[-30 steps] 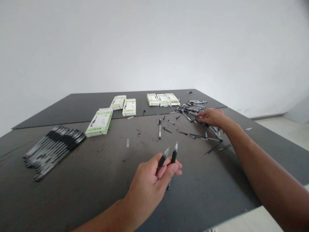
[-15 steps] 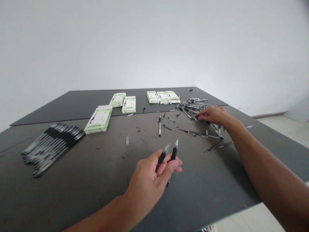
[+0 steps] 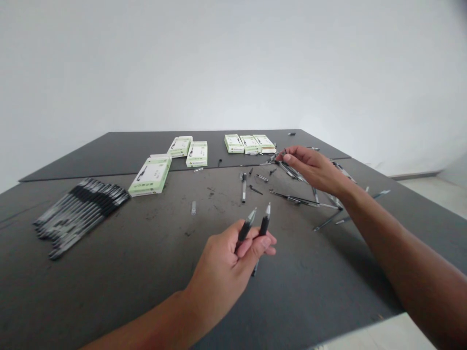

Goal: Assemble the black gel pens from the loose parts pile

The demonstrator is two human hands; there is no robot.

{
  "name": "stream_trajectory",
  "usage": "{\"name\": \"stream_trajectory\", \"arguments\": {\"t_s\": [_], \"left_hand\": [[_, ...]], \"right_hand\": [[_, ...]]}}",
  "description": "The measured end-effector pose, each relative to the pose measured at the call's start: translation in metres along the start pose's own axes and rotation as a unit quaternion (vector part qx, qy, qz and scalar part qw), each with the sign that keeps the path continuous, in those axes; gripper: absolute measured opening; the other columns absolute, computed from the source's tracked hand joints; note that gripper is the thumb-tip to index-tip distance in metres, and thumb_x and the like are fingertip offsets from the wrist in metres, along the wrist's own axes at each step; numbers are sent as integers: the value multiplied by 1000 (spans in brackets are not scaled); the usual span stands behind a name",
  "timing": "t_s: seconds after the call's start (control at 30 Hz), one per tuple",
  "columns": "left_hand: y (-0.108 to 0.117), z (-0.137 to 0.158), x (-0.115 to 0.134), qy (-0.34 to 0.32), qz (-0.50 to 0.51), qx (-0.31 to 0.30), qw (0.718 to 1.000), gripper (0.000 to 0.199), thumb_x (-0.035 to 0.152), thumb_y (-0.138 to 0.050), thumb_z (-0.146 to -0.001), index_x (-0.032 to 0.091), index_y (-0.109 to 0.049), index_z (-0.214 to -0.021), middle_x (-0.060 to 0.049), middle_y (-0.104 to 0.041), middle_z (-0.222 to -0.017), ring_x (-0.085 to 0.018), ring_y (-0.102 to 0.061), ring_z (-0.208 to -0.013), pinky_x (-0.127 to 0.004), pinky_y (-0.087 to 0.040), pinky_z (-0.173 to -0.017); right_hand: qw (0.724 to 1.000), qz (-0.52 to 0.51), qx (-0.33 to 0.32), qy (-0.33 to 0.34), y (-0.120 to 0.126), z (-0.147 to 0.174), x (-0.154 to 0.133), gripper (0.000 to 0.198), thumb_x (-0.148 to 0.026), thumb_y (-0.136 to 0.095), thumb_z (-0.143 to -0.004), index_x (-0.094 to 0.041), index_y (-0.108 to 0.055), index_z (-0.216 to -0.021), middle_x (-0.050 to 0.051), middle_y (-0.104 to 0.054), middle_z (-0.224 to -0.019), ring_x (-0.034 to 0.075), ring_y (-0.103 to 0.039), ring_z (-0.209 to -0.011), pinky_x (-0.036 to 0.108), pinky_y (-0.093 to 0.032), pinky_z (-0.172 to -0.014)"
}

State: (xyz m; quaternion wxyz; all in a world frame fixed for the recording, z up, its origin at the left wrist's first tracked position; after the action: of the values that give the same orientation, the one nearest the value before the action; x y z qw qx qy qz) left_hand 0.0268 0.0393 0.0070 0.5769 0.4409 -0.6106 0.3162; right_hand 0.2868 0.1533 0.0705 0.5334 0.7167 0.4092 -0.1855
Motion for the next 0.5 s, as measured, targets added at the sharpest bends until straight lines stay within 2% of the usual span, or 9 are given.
{"name": "stream_trajectory", "arguments": {"t_s": [0.03,0.1,0.2,0.27,0.37,0.5], "left_hand": [[0,0,0,3,1,-1,1000,15,33,-66,-106,20,-72,-104,-4,-85,-102,-18,-84,-89,-25,-63,-83],[0,0,-1,6,3,-3,1000,15,34,-67,-105,20,-71,-102,-4,-85,-102,-18,-84,-89,-26,-63,-83],[-1,0,-1,20,16,-7,1000,17,35,-69,-103,20,-69,-94,-5,-85,-102,-20,-84,-87,-28,-63,-81],[-4,1,0,40,34,-10,999,24,35,-70,-101,20,-63,-84,-7,-84,-100,-21,-84,-84,-29,-64,-78],[-8,2,2,78,72,-17,994,43,34,-75,-96,22,-44,-69,-8,-83,-95,-22,-83,-77,-28,-64,-71],[-15,3,3,109,119,-48,986,49,29,-76,-93,23,-34,-70,-7,-82,-88,-18,-80,-68,-24,-60,-64]], "right_hand": [[998,-55,-22,15,-8,3,-13,39,-59,-61,-102,-25,-74,-116,8,-77,-114,23,-70,-102,39,-54,-93],[987,-143,-69,23,-22,11,-34,32,-54,-66,-102,-25,-75,-112,5,-77,-106,17,-70,-88,33,-55,-83],[967,-210,-139,23,-35,22,-56,25,-46,-75,-98,-25,-78,-111,2,-77,-96,11,-63,-70,27,-52,-67],[960,-223,-165,32,-39,28,-65,24,-43,-77,-97,-25,-81,-113,2,-77,-90,10,-59,-66,25,-49,-60],[962,-208,-167,54,-37,31,-73,24,-41,-77,-97,-25,-85,-112,0,-74,-81,10,-56,-64,25,-43,-55],[964,-181,-162,105,-31,32,-81,21,-39,-83,-92,-25,-88,-106,2,-75,-85,11,-59,-70,27,-45,-61]]}}
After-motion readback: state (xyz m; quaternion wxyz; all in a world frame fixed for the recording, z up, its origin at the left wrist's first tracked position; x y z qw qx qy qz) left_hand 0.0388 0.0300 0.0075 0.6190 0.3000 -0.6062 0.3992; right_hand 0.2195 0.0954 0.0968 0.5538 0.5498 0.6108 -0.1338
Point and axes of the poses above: each hand's wrist, its own z-axis away from the middle knuckle, its own y-axis out of the back of the hand, x = y × z, the point moved 5 cm from there along -z, towards the middle knuckle
